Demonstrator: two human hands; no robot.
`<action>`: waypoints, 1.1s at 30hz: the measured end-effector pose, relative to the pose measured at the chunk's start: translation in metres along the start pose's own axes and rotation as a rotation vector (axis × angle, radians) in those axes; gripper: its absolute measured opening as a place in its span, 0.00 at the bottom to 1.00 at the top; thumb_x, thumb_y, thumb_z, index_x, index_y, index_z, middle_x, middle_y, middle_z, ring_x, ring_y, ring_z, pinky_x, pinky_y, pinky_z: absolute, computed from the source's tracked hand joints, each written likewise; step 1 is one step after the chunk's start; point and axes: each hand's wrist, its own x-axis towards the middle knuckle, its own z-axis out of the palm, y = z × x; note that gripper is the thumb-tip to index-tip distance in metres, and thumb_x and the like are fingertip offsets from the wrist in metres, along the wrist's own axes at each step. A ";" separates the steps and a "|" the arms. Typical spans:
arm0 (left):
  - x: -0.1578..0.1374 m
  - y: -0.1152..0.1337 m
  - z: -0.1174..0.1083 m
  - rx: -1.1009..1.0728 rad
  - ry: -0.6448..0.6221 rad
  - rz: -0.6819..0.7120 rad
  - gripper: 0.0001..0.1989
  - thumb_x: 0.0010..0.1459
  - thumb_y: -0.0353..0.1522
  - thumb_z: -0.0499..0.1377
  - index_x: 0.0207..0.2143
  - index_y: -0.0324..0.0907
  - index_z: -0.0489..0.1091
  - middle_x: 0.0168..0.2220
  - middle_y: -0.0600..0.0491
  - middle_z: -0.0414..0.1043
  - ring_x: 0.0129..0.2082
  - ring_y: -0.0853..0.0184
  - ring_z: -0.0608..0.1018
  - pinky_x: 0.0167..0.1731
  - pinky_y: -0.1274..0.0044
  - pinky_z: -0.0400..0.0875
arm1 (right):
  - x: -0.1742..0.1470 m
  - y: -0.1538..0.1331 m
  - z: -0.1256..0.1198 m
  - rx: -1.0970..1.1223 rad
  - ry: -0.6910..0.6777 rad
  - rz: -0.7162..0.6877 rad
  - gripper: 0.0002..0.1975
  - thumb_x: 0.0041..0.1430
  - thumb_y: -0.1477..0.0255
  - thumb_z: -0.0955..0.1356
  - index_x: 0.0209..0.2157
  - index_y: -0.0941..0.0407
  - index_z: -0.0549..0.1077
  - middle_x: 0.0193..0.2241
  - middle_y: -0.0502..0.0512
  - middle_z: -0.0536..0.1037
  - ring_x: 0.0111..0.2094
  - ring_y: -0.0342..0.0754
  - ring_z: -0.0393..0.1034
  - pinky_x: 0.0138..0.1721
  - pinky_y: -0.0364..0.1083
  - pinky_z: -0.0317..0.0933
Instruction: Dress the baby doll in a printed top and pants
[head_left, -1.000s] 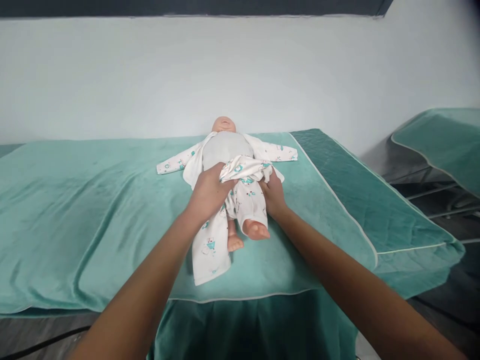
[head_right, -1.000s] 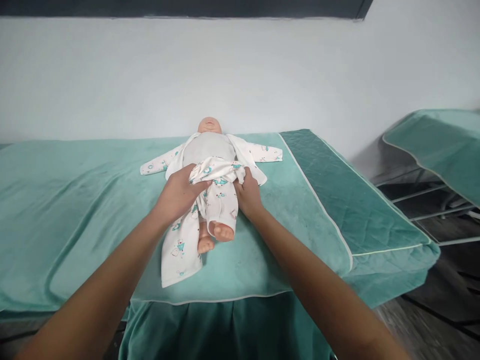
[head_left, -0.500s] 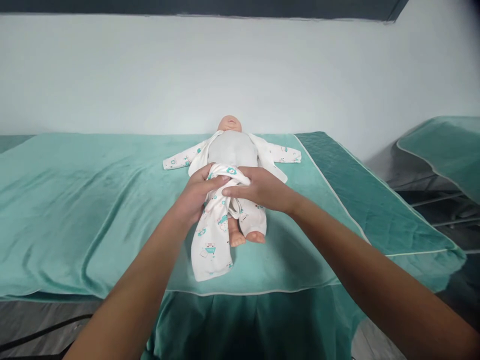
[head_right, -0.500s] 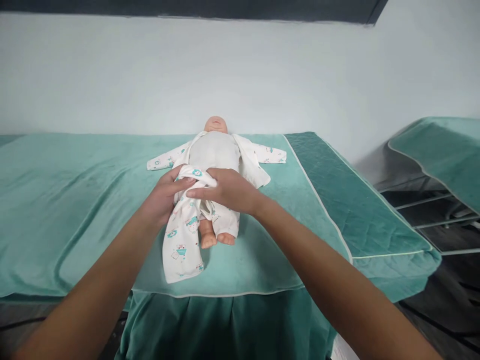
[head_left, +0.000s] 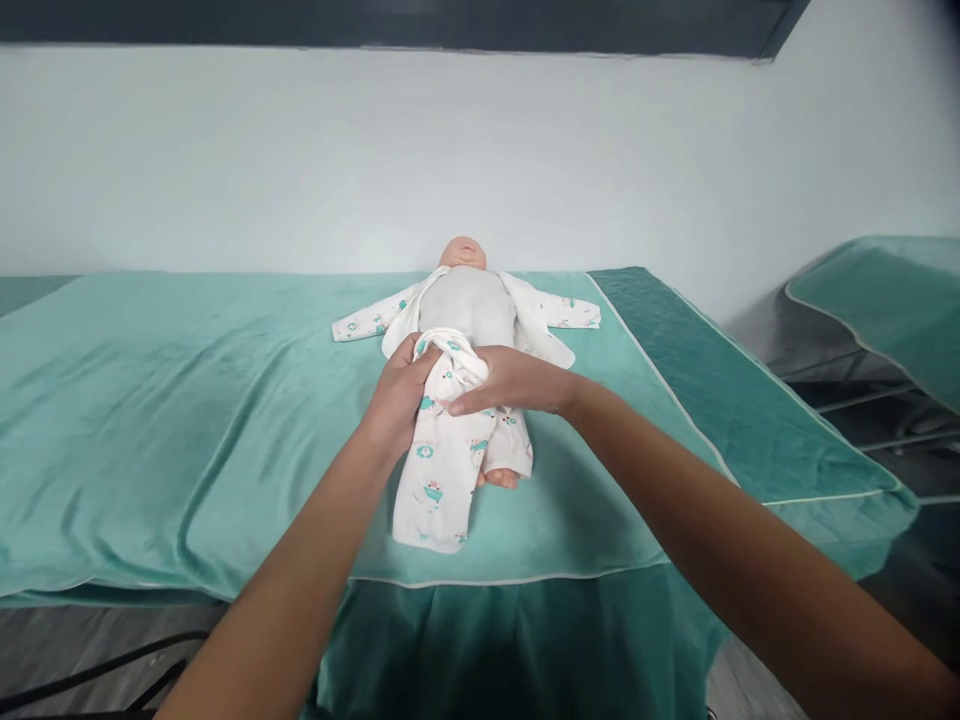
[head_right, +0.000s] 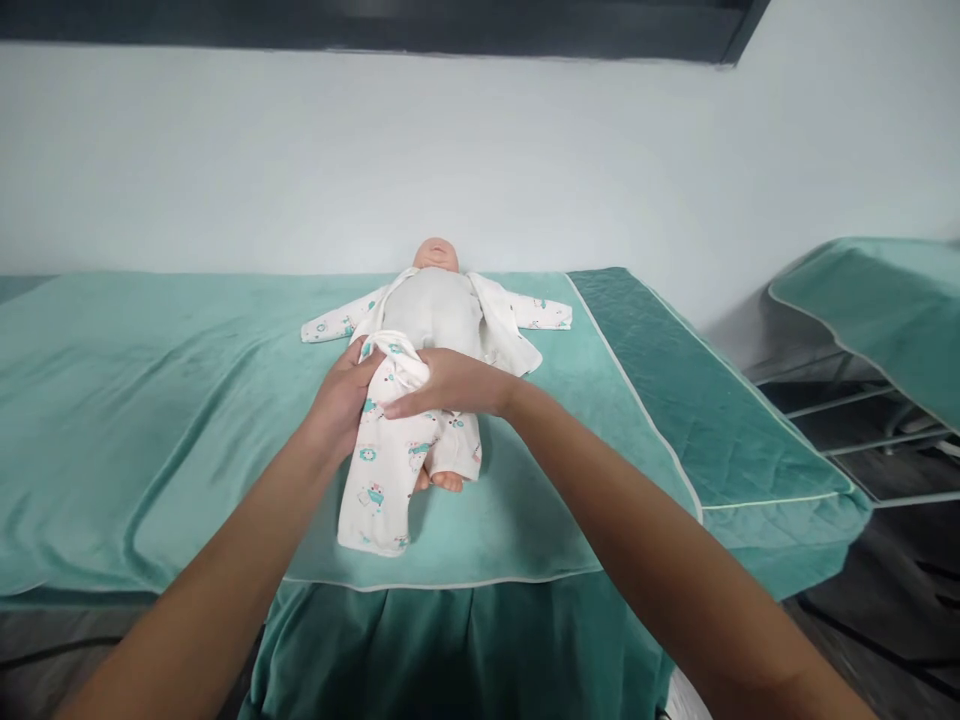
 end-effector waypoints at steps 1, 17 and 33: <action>0.000 0.000 0.000 0.015 -0.005 -0.012 0.19 0.52 0.42 0.66 0.42 0.44 0.69 0.30 0.57 0.71 0.28 0.69 0.73 0.28 0.78 0.66 | 0.001 0.000 0.001 -0.024 0.018 0.013 0.21 0.46 0.63 0.77 0.42 0.56 0.77 0.40 0.54 0.81 0.41 0.51 0.74 0.41 0.47 0.67; -0.016 -0.005 -0.005 -0.033 -0.023 0.022 0.23 0.49 0.43 0.68 0.45 0.42 0.71 0.41 0.51 0.78 0.39 0.64 0.79 0.39 0.75 0.71 | -0.003 0.005 0.008 -0.022 0.041 0.083 0.21 0.45 0.62 0.78 0.42 0.56 0.79 0.37 0.53 0.82 0.39 0.52 0.75 0.39 0.48 0.67; -0.018 0.000 -0.011 -0.040 -0.126 -0.060 0.25 0.49 0.45 0.69 0.44 0.38 0.73 0.36 0.49 0.79 0.34 0.63 0.80 0.36 0.74 0.72 | -0.010 0.006 0.013 0.128 0.052 0.051 0.18 0.51 0.63 0.75 0.42 0.58 0.79 0.38 0.55 0.81 0.40 0.51 0.74 0.41 0.47 0.66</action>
